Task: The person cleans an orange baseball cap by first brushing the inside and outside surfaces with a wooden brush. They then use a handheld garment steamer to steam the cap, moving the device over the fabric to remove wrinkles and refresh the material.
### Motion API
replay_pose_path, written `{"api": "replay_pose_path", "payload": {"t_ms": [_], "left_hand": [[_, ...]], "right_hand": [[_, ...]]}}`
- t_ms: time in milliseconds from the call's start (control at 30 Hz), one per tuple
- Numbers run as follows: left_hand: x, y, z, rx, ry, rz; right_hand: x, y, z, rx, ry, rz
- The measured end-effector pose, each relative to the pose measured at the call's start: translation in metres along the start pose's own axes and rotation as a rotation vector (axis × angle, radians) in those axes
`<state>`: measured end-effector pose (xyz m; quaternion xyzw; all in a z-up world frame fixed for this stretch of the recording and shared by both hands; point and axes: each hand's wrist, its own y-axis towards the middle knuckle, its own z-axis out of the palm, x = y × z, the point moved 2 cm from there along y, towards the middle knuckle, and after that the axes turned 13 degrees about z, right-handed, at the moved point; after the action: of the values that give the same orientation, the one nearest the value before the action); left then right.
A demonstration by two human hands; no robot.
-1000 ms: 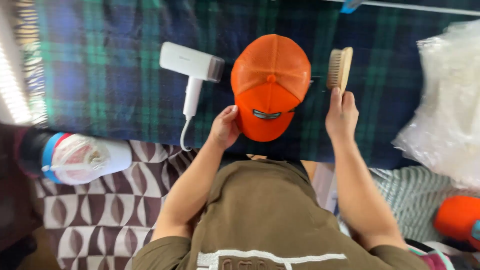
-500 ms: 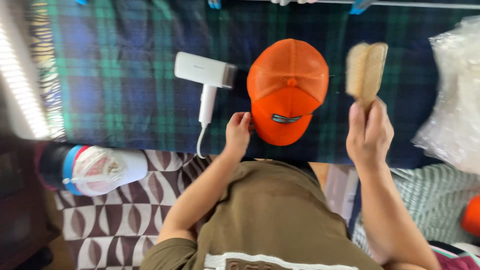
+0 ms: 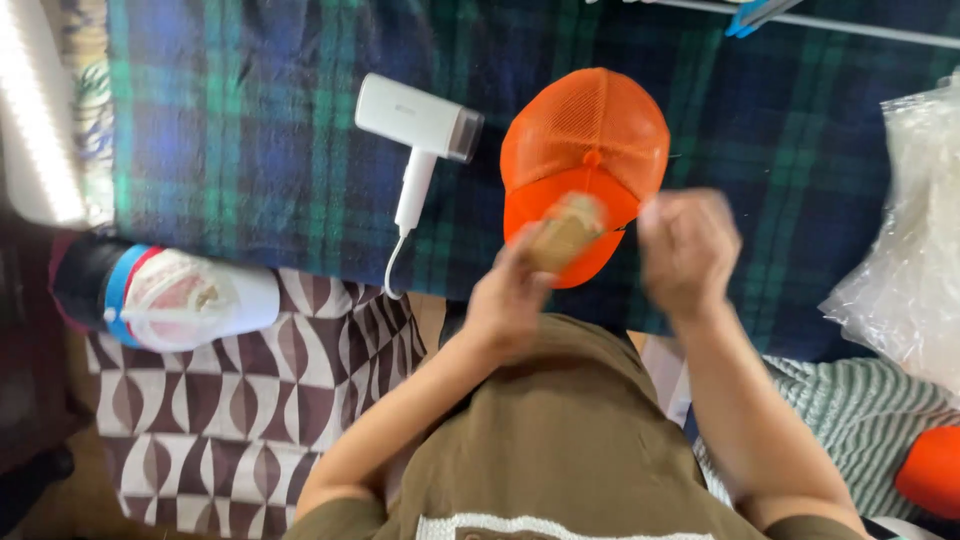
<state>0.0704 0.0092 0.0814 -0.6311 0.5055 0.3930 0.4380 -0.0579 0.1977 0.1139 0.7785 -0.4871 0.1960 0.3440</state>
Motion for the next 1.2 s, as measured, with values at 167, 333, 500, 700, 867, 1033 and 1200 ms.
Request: {"api": "replay_pose_path", "payload": {"t_ms": [167, 333, 500, 700, 867, 1033, 1200], "left_hand": [[0.063, 0.028, 0.043, -0.21, 0.042, 0.569], [0.107, 0.018, 0.043, -0.501, -0.354, -0.016], [0.088, -0.014, 0.061, -0.353, -0.279, 0.324], [0.142, -0.04, 0.033, -0.445, 0.004, 0.003], [0.176, -0.028, 0.034, -0.117, 0.225, 0.337], [0.143, -0.013, -0.023, -0.344, 0.102, -0.386], [0.077, -0.033, -0.015, -0.518, -0.522, 0.129]], "right_hand": [[-0.034, 0.05, 0.038, 0.162, 0.102, 0.057], [-0.037, 0.05, 0.062, 0.196, 0.164, 0.146], [-0.039, 0.043, 0.063, 0.173, 0.139, 0.099], [-0.035, 0.049, 0.06, 0.166, 0.141, 0.105], [-0.038, 0.043, 0.062, 0.178, 0.122, 0.079], [-0.038, 0.043, 0.059, 0.176, 0.082, 0.1], [0.027, 0.031, 0.024, -0.178, 0.025, -0.155]]}}
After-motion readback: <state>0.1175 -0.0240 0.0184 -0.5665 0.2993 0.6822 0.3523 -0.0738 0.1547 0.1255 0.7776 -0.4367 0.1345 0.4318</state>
